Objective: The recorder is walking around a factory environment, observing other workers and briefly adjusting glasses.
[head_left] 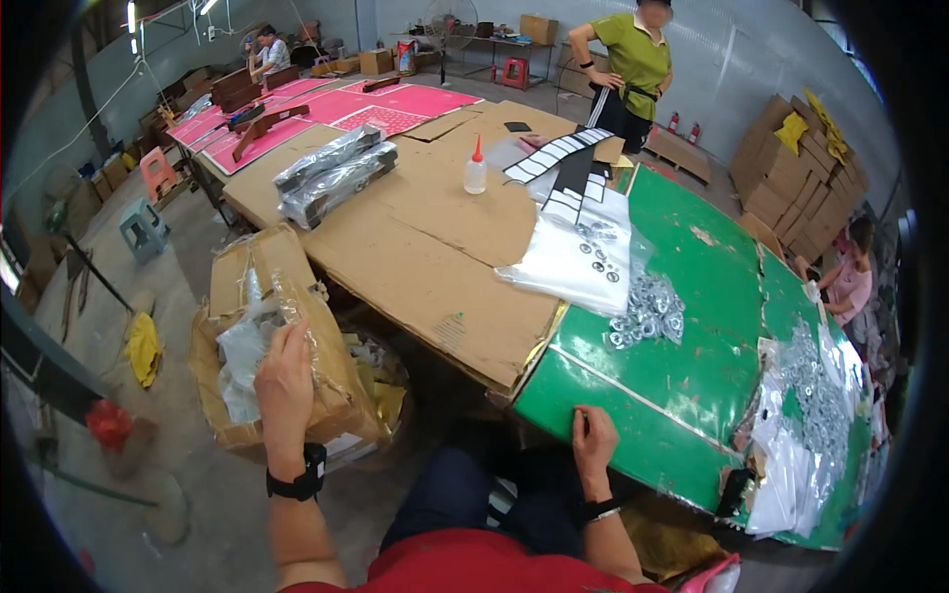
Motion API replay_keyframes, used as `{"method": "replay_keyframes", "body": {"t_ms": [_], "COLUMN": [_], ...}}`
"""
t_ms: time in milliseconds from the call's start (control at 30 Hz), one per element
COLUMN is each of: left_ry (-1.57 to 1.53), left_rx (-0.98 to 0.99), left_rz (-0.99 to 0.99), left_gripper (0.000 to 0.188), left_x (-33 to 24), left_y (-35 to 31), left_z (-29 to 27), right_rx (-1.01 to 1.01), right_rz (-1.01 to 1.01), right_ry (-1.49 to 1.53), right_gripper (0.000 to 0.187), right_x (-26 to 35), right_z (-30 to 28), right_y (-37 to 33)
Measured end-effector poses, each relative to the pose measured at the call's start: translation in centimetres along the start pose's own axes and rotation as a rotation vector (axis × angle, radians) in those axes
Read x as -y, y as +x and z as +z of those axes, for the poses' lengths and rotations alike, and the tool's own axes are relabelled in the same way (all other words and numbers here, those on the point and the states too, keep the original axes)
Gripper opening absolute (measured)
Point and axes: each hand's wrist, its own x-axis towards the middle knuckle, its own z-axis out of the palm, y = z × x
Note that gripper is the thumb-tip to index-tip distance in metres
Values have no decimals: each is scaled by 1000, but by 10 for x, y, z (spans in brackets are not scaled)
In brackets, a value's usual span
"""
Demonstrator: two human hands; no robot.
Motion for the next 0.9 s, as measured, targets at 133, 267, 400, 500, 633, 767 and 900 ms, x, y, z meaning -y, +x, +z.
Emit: {"method": "replay_keyframes", "body": {"t_ms": [133, 267, 400, 500, 633, 767, 900], "left_ry": [4, 15, 16, 16, 114, 151, 176], "left_rx": [18, -29, 0, -4, -68, -66, 52], "left_rz": [-53, 19, -21, -30, -30, -37, -58], "left_gripper": [33, 32, 34, 38, 49, 51, 48], "left_x": [-2, -3, -1, 0, -4, 6, 9], "left_y": [-7, -5, -8, -6, -3, -6, -8], "left_z": [-9, -5, -8, -7, -2, -2, -2], "right_rx": [3, -18, -25, -8, -16, -3, 10], "right_rz": [-15, 11, -2, -33, -5, -18, 6], "right_ry": [-15, 8, -1, -29, -16, -9, -1], "right_gripper": [3, 3, 2, 2, 3, 3, 3], "right_x": [7, 10, 4, 6, 3, 7, 8], "right_z": [-4, -5, -3, -1, -4, 1, -4], "right_y": [0, -3, -3, -2, 0, 1, -2]}}
